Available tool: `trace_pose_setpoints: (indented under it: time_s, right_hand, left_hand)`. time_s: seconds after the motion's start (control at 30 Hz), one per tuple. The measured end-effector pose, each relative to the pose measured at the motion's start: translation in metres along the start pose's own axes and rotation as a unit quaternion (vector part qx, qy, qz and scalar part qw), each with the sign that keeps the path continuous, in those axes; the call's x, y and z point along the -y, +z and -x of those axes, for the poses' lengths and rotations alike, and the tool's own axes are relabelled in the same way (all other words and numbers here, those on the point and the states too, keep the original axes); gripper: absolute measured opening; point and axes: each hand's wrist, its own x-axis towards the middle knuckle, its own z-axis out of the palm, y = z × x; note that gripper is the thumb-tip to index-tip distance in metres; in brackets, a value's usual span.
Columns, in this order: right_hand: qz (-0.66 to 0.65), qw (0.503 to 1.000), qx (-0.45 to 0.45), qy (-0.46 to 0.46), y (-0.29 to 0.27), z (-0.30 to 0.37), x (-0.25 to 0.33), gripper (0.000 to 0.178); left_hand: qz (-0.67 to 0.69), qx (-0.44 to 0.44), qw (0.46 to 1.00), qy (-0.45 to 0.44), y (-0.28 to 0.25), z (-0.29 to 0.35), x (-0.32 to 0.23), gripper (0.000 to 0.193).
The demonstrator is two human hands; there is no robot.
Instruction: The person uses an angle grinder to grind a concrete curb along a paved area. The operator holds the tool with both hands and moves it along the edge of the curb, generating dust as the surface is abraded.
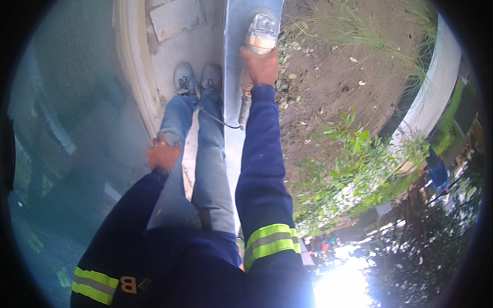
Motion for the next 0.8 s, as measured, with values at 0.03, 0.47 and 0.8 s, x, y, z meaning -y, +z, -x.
trace_pose_setpoints:
  time_s: [0.03, 0.47, 0.8]
  right_hand:
    - [-0.009, 1.000, -0.013, 0.008, -0.007, 0.000, -0.005, 0.075]
    - [0.018, 0.998, 0.023, 0.054, -0.010, 0.096, -0.062, 0.087]
    - [-0.016, 0.998, -0.004, 0.061, -0.016, 0.074, -0.052, 0.088]
  left_hand:
    - [-0.009, -0.006, 1.000, -0.001, 0.000, 0.000, 0.001, 0.070]
    - [0.015, -0.004, 1.000, 0.010, -0.002, 0.000, 0.001, 0.069]
    - [-0.047, 0.018, 0.999, 0.006, -0.007, -0.001, -0.004, 0.073]
